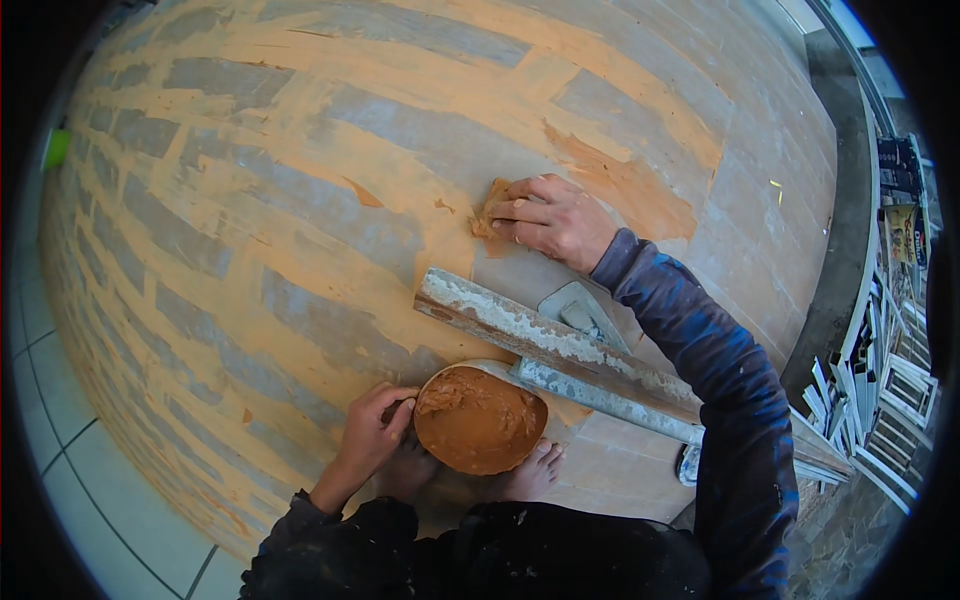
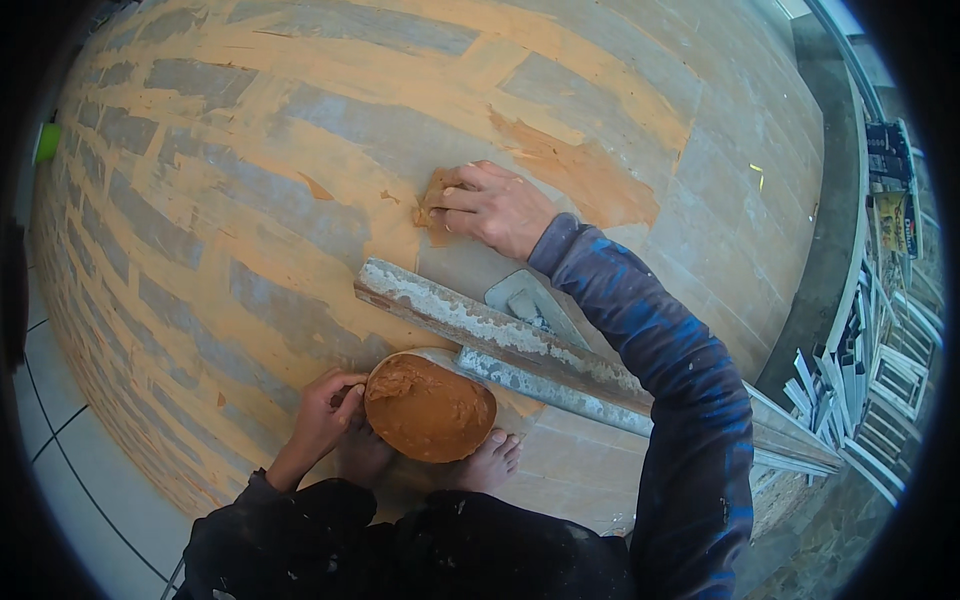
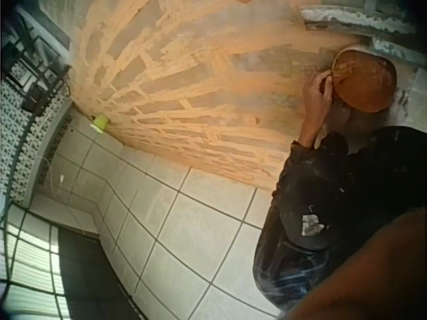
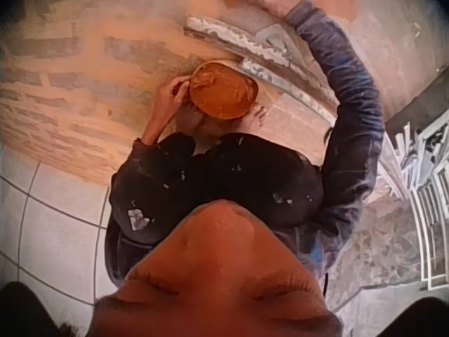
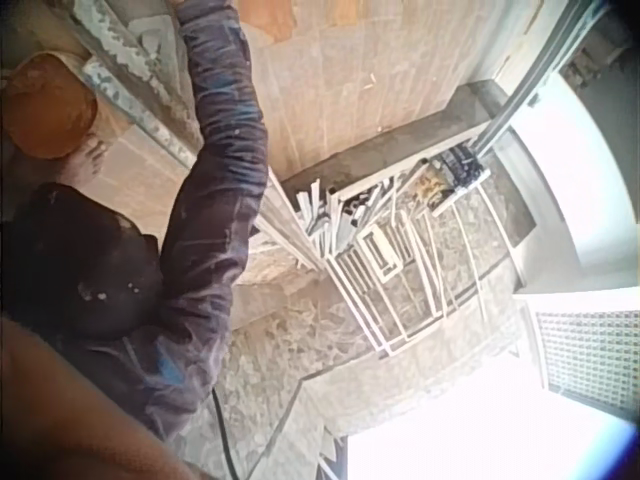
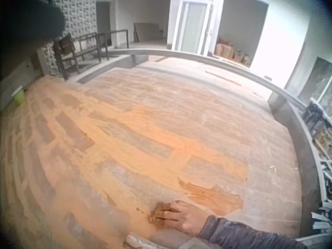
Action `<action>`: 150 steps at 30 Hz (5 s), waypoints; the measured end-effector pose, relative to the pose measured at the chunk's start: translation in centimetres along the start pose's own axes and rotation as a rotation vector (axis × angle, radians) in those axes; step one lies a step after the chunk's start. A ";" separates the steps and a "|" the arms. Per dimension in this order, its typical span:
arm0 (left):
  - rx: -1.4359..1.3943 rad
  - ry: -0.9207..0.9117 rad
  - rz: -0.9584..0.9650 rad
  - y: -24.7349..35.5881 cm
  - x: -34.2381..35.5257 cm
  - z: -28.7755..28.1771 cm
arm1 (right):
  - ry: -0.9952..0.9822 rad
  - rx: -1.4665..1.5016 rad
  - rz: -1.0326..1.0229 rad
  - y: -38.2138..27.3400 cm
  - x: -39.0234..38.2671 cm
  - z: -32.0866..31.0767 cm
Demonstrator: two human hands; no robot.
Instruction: The person applies a brown grout mixture to the gaps between floor tiles using a small rectangular tool and their hands, smoothing the material along the tile edges and corners.
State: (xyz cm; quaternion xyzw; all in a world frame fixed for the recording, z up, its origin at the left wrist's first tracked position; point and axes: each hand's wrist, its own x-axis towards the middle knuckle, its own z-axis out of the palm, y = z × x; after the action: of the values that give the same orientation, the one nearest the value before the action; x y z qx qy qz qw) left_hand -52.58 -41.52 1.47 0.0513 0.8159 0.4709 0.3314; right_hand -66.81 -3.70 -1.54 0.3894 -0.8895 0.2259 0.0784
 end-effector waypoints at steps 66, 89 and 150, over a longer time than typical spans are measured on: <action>-0.040 -0.003 -0.053 4.4 1.2 12.5 | -0.094 -0.094 0.523 -3.7 -32.7 -12.4; 0.163 -0.151 -0.133 22.3 0.4 25.6 | 0.098 0.485 1.288 -2.6 -53.1 -26.5; 1.527 -0.733 0.445 58.9 41.3 56.1 | 0.688 0.468 1.640 7.1 -64.5 -33.5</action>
State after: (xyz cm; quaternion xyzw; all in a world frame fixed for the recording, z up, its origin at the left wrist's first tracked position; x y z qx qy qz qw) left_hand -64.97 48.43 9.49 0.5655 0.7214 -0.1965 0.3483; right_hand -29.10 58.45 5.38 -0.4460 -0.7464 0.4885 0.0733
